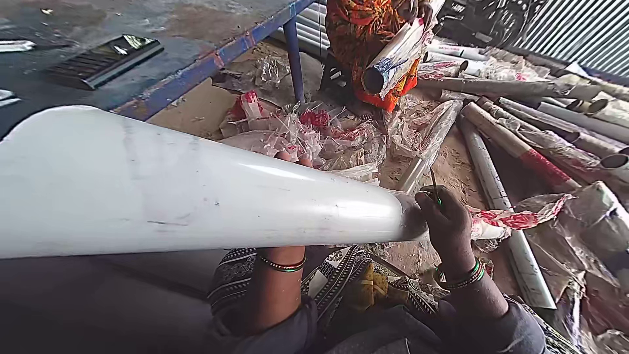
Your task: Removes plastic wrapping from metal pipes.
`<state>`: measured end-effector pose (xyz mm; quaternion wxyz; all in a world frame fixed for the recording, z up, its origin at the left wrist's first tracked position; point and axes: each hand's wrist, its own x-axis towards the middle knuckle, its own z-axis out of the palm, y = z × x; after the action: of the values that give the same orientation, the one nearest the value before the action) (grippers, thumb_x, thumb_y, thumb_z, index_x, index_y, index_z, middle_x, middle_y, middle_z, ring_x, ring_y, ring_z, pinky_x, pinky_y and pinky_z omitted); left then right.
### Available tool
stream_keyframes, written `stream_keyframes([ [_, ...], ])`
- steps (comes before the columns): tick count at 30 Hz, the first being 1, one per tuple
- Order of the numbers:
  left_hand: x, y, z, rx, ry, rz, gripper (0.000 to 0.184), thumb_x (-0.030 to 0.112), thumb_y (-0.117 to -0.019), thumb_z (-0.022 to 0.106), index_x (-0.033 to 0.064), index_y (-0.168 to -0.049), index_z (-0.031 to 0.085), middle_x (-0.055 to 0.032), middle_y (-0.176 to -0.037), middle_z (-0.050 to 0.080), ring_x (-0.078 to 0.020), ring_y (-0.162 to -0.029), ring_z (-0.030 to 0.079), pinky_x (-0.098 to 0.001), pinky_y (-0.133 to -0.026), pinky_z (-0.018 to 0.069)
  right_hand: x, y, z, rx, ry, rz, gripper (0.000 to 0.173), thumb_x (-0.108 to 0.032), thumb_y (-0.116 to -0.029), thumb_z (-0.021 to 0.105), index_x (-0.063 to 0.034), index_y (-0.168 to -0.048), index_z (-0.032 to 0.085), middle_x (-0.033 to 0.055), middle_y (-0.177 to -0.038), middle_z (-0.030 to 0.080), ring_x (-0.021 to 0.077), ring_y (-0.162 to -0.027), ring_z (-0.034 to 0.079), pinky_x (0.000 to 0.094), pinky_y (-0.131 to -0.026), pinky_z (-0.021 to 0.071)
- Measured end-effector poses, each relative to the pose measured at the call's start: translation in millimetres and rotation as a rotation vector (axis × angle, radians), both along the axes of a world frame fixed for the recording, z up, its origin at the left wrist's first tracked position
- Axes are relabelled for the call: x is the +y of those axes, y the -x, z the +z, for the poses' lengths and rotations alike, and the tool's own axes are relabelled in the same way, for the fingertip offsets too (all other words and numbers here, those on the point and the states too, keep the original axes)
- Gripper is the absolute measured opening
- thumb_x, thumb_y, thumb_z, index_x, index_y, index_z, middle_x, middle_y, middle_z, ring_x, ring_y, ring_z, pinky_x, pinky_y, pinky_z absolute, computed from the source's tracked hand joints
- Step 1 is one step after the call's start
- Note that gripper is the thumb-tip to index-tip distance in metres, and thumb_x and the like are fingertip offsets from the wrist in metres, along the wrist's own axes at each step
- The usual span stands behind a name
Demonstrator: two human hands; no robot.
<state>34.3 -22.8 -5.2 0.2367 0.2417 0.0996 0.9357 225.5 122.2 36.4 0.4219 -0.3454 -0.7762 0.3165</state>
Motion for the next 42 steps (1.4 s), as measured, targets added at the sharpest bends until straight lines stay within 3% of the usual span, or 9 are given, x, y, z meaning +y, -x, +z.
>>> stream_keyframes([
  [5,14,14,13,-0.001,-0.153,-0.202,0.032,0.023,-0.0998,0.056,0.0097,-0.129,0.061,-0.0096,-0.132,0.064,-0.0237,-0.126,0.061,-0.0375,-0.105,0.0502,4,-4,14,-0.018,0.120,0.091,0.021,-0.026,-0.1007,0.059,-0.0071,-0.099,0.067,-0.0140,-0.075,0.053,-0.0116,-0.062,0.045,0.0081,-0.060,0.0384],
  [9,12,14,11,0.008,-0.124,-0.185,0.037,0.028,-0.1024,0.052,0.0134,-0.136,0.059,-0.0070,-0.141,0.060,-0.0221,-0.131,0.058,-0.0383,-0.108,0.0491,4,0,24,-0.250,-0.007,0.121,0.041,-0.046,-0.0939,0.065,-0.0067,-0.103,0.071,-0.0048,-0.091,0.062,-0.0043,-0.069,0.048,0.0164,-0.063,0.0416],
  [13,14,17,14,0.000,-0.177,-0.241,0.036,0.030,-0.1000,0.056,0.0111,-0.130,0.061,-0.0107,-0.135,0.063,-0.0266,-0.126,0.061,-0.0412,-0.105,0.0507,-4,11,24,-0.352,-0.198,0.085,0.021,-0.022,-0.0950,0.065,-0.0013,-0.093,0.070,0.0112,-0.091,0.067,0.0195,-0.074,0.062,0.0400,-0.065,0.0494],
  [22,17,17,15,-0.049,-0.138,-0.203,0.032,0.031,-0.1035,0.049,0.0114,-0.127,0.061,-0.0094,-0.129,0.066,-0.0239,-0.121,0.064,-0.0388,-0.101,0.0528,7,15,17,-0.386,-0.378,-0.084,0.025,-0.020,-0.0978,0.062,0.0037,-0.093,0.067,0.0174,-0.085,0.066,0.0299,-0.068,0.063,0.0471,-0.059,0.0495],
  [26,19,21,8,-0.095,-0.165,-0.186,0.047,0.047,-0.1008,0.050,0.0111,-0.130,0.056,-0.0128,-0.130,0.064,-0.0282,-0.122,0.063,-0.0426,-0.100,0.0535,45,-7,23,-0.493,-0.038,-0.349,0.036,-0.026,-0.1061,0.055,0.0079,-0.112,0.065,0.0289,-0.109,0.065,0.0446,-0.099,0.064,0.0647,-0.086,0.0468],
  [27,18,19,9,-0.089,-0.143,-0.174,0.044,0.045,-0.1017,0.050,0.0117,-0.129,0.058,-0.0122,-0.129,0.065,-0.0273,-0.122,0.064,-0.0416,-0.100,0.0538,55,-17,25,-0.461,0.038,-0.404,0.036,-0.027,-0.1064,0.055,0.0067,-0.113,0.066,0.0265,-0.106,0.066,0.0398,-0.100,0.063,0.0615,-0.089,0.0453],
  [31,17,17,17,-0.058,-0.142,-0.192,0.031,0.027,-0.1053,0.047,0.0110,-0.127,0.062,-0.0088,-0.126,0.068,-0.0231,-0.121,0.064,-0.0379,-0.104,0.0515,44,-38,20,-0.219,0.075,-0.277,0.023,-0.023,-0.1049,0.055,-0.0037,-0.096,0.065,-0.0081,-0.071,0.051,-0.0044,-0.061,0.044,0.0183,-0.062,0.0391],
  [37,24,27,12,-0.047,-0.203,-0.194,0.056,0.055,-0.0969,0.052,0.0101,-0.131,0.054,-0.0130,-0.129,0.063,-0.0298,-0.121,0.062,-0.0437,-0.100,0.0532,9,-36,13,-0.077,0.149,-0.020,0.015,-0.021,-0.0993,0.059,-0.0091,-0.095,0.068,-0.0136,-0.075,0.054,-0.0099,-0.061,0.044,0.0104,-0.059,0.0379],
  [42,23,29,10,-0.016,-0.212,-0.203,0.059,0.046,-0.0877,0.070,0.0063,-0.130,0.058,-0.0142,-0.133,0.062,-0.0306,-0.123,0.062,-0.0440,-0.102,0.0528,10,-42,12,0.104,0.383,0.007,0.003,-0.009,-0.0963,0.061,-0.0107,-0.097,0.063,-0.0139,-0.069,0.056,-0.0071,-0.054,0.043,0.0111,-0.052,0.0358],
])
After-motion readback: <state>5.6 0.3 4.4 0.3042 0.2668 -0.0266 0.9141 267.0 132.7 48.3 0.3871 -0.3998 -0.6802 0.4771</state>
